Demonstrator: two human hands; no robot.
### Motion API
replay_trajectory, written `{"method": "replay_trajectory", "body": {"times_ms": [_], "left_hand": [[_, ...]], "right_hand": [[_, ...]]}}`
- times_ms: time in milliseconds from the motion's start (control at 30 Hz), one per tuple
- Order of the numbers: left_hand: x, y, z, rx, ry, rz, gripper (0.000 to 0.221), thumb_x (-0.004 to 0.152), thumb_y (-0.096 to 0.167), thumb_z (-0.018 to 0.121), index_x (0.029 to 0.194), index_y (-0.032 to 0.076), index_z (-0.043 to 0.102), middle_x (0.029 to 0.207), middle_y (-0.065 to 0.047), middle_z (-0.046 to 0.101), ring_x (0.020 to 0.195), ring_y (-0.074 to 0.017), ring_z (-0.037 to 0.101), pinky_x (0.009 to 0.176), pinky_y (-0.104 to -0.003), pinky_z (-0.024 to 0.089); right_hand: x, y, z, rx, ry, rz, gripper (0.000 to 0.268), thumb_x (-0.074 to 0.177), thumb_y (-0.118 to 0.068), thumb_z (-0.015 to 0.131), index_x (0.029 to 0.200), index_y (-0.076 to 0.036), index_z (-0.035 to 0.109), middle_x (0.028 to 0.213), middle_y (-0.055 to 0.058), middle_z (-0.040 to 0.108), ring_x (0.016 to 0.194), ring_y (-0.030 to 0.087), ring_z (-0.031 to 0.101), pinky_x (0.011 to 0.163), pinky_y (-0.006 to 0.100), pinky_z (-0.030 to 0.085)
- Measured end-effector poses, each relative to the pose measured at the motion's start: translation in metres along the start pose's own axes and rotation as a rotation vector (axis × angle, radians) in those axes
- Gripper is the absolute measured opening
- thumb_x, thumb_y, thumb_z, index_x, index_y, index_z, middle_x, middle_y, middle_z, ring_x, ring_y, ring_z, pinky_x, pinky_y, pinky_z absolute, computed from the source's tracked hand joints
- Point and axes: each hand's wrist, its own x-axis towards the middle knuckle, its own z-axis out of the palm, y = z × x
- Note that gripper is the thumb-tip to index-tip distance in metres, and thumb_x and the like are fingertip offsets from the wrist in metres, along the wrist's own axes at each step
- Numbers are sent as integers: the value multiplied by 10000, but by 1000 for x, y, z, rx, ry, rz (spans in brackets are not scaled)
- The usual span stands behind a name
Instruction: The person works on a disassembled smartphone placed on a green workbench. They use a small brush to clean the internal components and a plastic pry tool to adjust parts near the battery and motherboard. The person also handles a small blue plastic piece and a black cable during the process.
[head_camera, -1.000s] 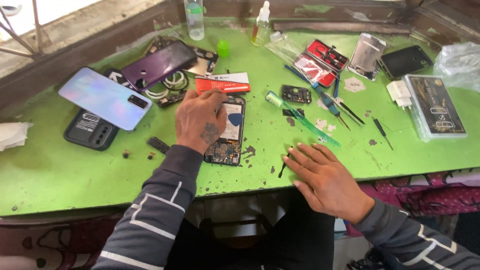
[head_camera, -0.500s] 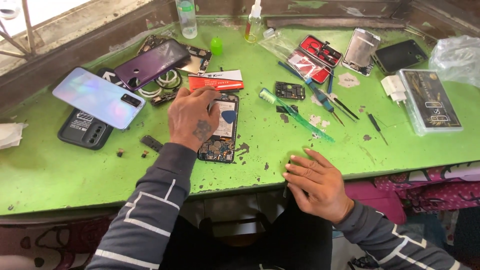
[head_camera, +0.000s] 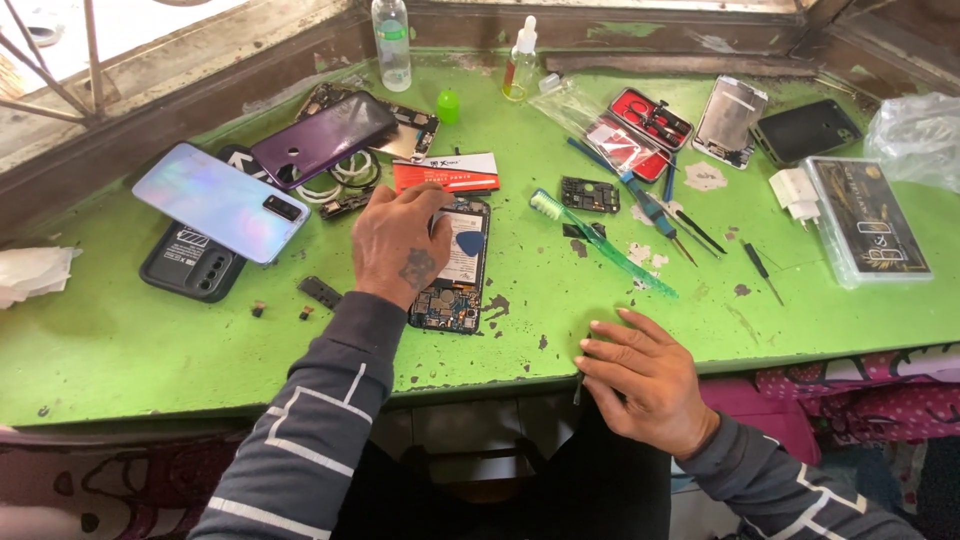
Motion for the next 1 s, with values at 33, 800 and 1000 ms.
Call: {"method": "replay_trajectory", "body": {"times_ms": [33, 800, 1000], "left_hand": [[0, -1, 1, 2, 3, -3, 216, 899, 228, 678, 1079, 203, 795, 1114, 59, 791, 805, -246, 582, 550, -376, 542], [-3, -8, 11, 2, 172, 4, 131, 805, 317, 764, 933, 312, 793, 982, 51, 773, 818, -203, 698, 624, -287, 604], [-12, 21, -18, -68, 44, 107, 189, 778, 370, 778, 954, 304, 797, 1045, 31, 777, 913, -245, 687, 714, -367, 594]], "right_hand": [[4, -1, -2, 1, 0, -4, 87, 864, -152, 776, 942, -118, 792, 1006, 80, 798, 1026, 299, 768, 1052, 542, 553], [65, 61, 65, -18, -26, 400, 88, 876, -111, 782, 948, -136, 826, 786, 44, 778, 729, 264, 764, 665, 333, 616], [76, 50, 54, -47, -41, 510, 192, 894, -35, 710, 1029, -96, 832, 881, 143, 782, 830, 336, 764, 759, 363, 626]]}}
